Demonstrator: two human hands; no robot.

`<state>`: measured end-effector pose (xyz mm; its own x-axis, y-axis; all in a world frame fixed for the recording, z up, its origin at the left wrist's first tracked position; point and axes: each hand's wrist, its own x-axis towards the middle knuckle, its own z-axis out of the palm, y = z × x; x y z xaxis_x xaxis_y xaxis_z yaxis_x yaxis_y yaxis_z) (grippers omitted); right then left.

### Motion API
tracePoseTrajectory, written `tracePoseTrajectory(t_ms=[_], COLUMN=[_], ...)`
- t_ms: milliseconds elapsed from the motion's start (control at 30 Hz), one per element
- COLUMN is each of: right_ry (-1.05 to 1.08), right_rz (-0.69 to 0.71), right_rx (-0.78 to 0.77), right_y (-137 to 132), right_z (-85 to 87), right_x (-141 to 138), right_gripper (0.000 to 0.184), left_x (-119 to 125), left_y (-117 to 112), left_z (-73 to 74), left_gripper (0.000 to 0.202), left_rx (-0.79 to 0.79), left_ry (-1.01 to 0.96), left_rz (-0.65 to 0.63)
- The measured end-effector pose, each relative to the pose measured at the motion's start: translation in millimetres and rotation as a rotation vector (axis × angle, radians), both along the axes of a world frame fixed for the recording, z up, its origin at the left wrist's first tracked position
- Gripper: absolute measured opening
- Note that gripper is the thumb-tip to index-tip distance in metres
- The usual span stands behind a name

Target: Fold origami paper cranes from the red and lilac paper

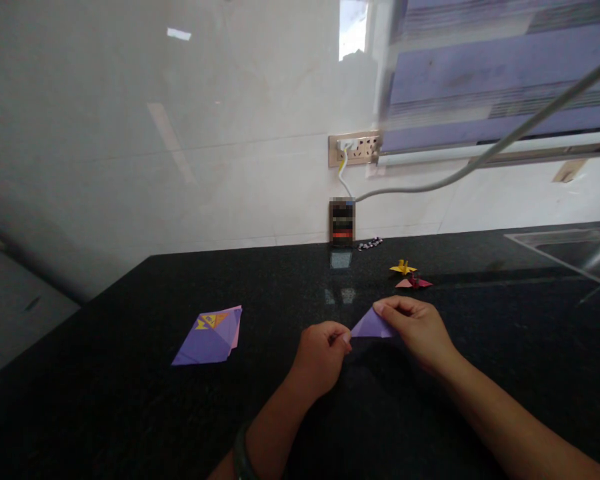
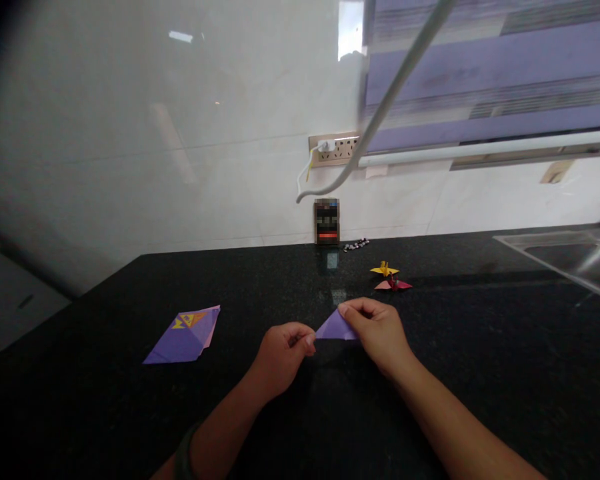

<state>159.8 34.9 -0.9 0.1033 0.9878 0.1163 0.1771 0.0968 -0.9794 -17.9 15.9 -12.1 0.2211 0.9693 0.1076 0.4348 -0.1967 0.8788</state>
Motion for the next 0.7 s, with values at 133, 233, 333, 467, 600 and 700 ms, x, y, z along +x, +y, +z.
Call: tracePoseTrajectory(t_ms=[133, 233, 333, 467, 600, 700], right_ry=[0.065, -0.095, -0.385, -0.653, -0.588, -0.362], right_rz=[-0.097, -0.129, 0.079, 0.331, 0.234, -0.002], right_rx=[0.017, 0.239, 0.633, 0.835, 0.761, 0.517], right_y=[7, 1, -9, -18, -21, -20], right_z=[1.4, 1.6, 2.7, 3.8, 0.9, -2.6], right_x=[8, 3, -3, -7, -10, -15], right_gripper=[0.025, 0.019, 0.011, 0.020, 0.023, 0.033], left_x=[0, 5, 9, 7, 4, 5], left_y=[4, 2, -3, -5, -2, -1], left_z=[-1.0, 4.1, 9.9, 12.2, 11.5, 12.4], left_gripper=[0.020, 0.035, 0.050, 0.041, 0.031, 0.029], left_rx=[-0.049, -0.256, -0.525, -0.605, -0.521, -0.437], left_ry=[-0.050, -0.204, -0.469, -0.713, -0.745, -0.616], left_rz=[0.066, 0.034, -0.066, -0.108, -0.033, 0.012])
